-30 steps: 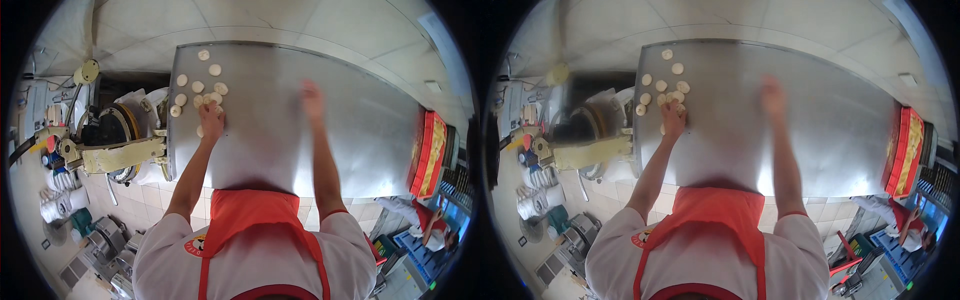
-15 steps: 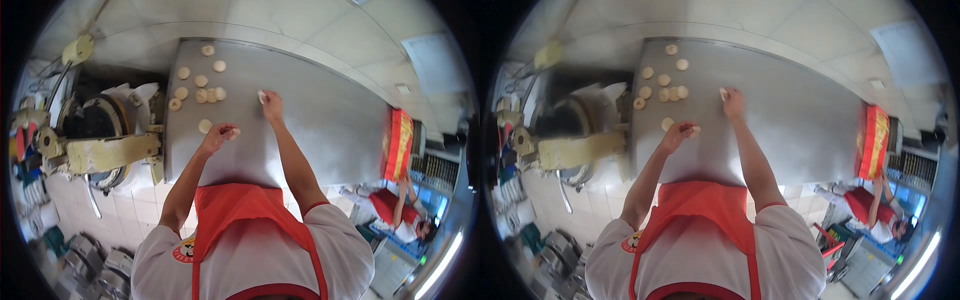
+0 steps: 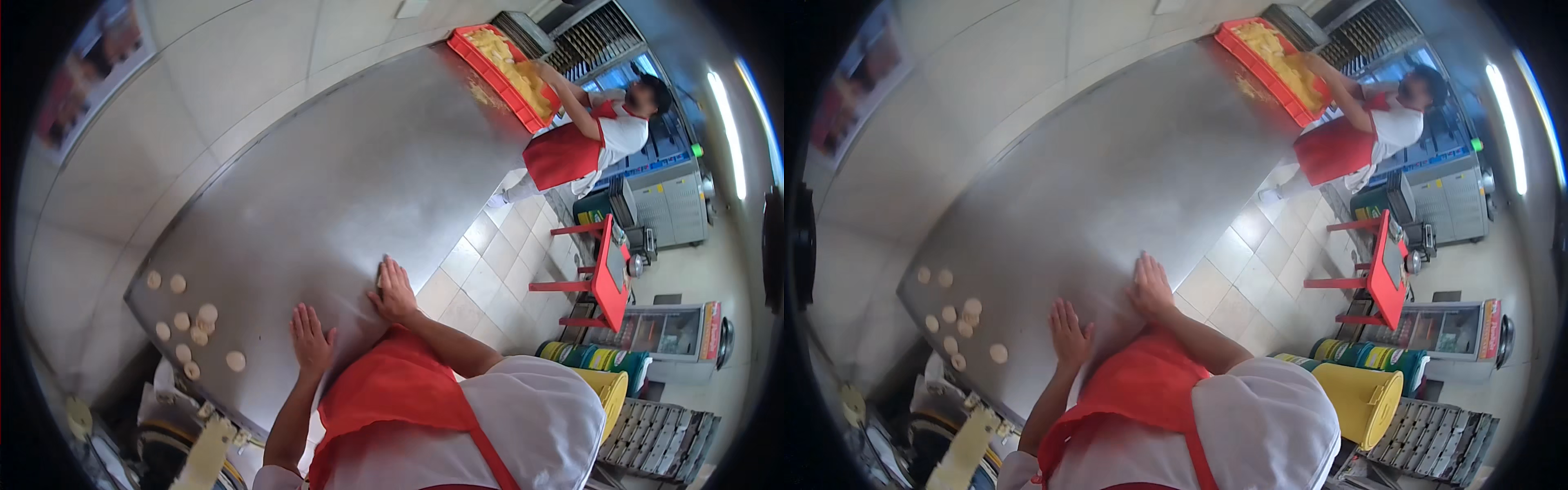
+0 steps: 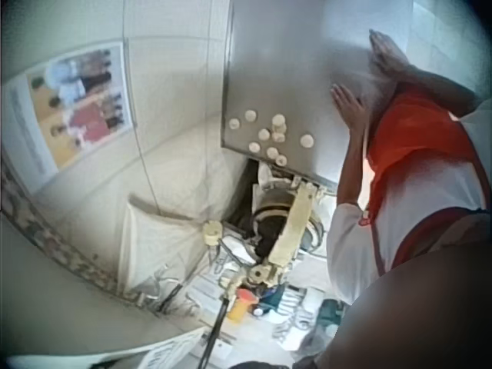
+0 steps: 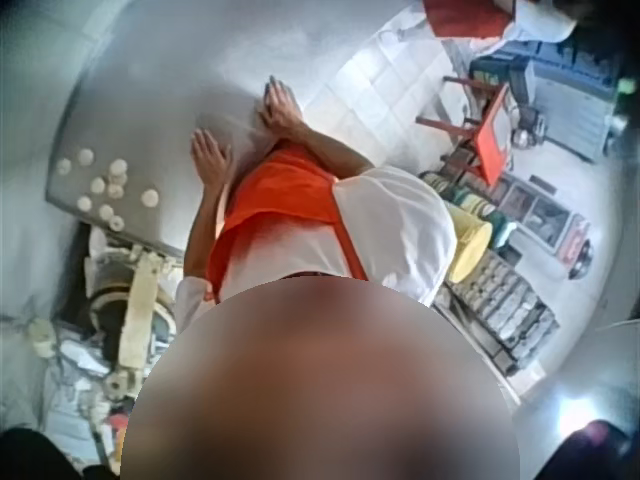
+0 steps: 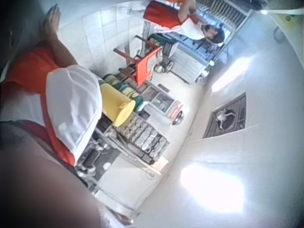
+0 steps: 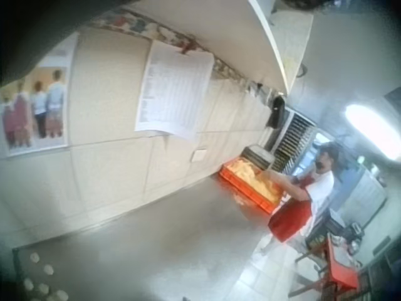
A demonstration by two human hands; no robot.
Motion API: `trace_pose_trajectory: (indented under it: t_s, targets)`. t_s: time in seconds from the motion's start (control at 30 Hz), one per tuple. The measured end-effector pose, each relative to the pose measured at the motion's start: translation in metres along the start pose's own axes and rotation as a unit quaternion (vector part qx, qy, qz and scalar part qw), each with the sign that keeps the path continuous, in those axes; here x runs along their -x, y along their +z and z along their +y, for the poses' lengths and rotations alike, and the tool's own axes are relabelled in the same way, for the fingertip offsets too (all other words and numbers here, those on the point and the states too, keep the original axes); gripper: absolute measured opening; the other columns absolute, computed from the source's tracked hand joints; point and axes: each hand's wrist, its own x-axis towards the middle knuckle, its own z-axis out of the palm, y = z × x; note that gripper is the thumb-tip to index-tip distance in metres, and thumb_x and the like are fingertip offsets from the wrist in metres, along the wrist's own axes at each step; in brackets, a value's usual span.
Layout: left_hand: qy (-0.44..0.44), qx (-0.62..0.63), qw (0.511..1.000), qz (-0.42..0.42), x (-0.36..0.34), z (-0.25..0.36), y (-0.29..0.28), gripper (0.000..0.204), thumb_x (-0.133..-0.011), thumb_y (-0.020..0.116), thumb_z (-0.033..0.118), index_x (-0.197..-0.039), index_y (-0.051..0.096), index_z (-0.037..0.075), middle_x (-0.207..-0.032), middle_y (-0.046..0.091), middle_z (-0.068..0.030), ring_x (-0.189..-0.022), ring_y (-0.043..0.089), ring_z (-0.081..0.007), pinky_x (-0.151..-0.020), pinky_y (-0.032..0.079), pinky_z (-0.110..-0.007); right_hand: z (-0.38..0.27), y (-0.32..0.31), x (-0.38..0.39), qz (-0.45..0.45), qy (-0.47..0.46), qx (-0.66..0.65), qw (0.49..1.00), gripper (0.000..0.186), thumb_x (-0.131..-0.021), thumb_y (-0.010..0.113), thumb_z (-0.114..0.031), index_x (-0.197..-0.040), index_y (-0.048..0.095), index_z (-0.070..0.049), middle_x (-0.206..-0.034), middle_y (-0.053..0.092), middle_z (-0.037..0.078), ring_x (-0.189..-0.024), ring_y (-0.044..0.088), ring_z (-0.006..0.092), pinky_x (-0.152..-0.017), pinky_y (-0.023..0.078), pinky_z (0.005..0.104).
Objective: The person rolls small pieces of dough on a metal counter, collects them into a pile, and later presses a large piece of dough onto a red tray by hand.
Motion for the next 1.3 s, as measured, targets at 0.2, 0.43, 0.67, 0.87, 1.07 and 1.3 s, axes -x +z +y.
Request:
trace_pose_trajectory:
  t_s: [0.2, 0.43, 0.67, 0.87, 1.07, 1.3]
  targets:
    - [-0.030, -0.123, 0.991, -0.053, -0.170, 0.003, -0.024, 0.090, -0.092, 0.053, 0.058, -0.155, 0.023, 0.001, -0.161, 0.015, -0.0274, -0.150, 0.013, -0.0421, -0.118, 0.012, -0.060, -0.009, -0.039, -0.186, -0.037, 0.051, 0.036, 0.997, 0.085, -0.094, 0.044, -0.066, -0.157, 0.022, -0.014, -0.164, 0.011, 0.021, -0.150, 0.014, 0.0415, -0.117, 0.010, 0.0632]
    - [-0.181, -0.121, 0.975, 0.041, -0.238, 0.015, 0.004, 0.089, -0.095, 0.044, 0.062, -0.157, 0.020, 0.004, -0.162, 0.012, -0.0264, -0.152, 0.008, -0.0397, -0.119, 0.009, -0.058, 0.016, -0.037, -0.278, 0.030, 0.066, -0.009, 0.997, 0.079, -0.097, 0.037, -0.064, -0.157, 0.024, -0.014, -0.164, 0.015, 0.019, -0.151, 0.013, 0.0390, -0.120, 0.010, 0.0581]
    - [-0.226, 0.041, 0.973, -0.024, -0.102, 0.036, 0.008, 0.061, -0.088, 0.069, 0.033, -0.136, 0.046, 0.004, -0.137, 0.046, -0.0240, -0.129, 0.044, -0.0386, -0.103, 0.039, -0.051, -0.019, -0.013, -0.094, 0.073, 0.039, -0.088, 0.993, 0.052, -0.100, 0.045, -0.043, -0.139, 0.049, -0.008, -0.137, 0.050, 0.020, -0.130, 0.045, 0.0354, -0.107, 0.035, 0.0485]
    - [-0.087, 0.353, 0.931, 0.007, -0.081, 0.154, 0.014, 0.059, -0.085, 0.072, 0.029, -0.133, 0.049, 0.002, -0.126, 0.053, -0.0233, -0.117, 0.052, -0.0391, -0.098, 0.044, -0.047, 0.046, 0.044, -0.017, 0.022, 0.256, -0.731, 0.632, 0.041, -0.101, 0.040, -0.036, -0.117, 0.059, -0.004, -0.103, 0.062, 0.014, -0.094, 0.060, 0.0310, -0.080, 0.052, 0.0440]
    - [-0.073, 0.165, 0.957, 0.226, -0.058, 0.067, 0.014, 0.074, -0.086, 0.071, 0.048, -0.140, 0.046, 0.003, -0.140, 0.045, -0.0264, -0.134, 0.037, -0.0440, -0.112, 0.028, -0.056, 0.119, -0.083, -0.138, 0.006, 0.352, -0.917, 0.188, 0.048, -0.100, 0.039, -0.051, -0.111, 0.055, -0.006, -0.100, 0.056, 0.016, -0.093, 0.056, 0.0330, -0.081, 0.051, 0.0504]
    - [-0.541, -0.214, 0.810, 0.071, -0.001, -0.079, -0.039, 0.072, -0.093, 0.056, 0.057, -0.148, 0.039, 0.013, -0.150, 0.034, -0.0261, -0.140, 0.029, -0.0453, -0.107, 0.030, -0.064, 0.262, -0.347, -0.356, 0.272, 0.036, -0.851, 0.448, 0.059, -0.097, 0.055, -0.051, -0.135, 0.045, -0.008, -0.119, 0.057, 0.016, -0.104, 0.058, 0.0331, -0.088, 0.052, 0.0489]
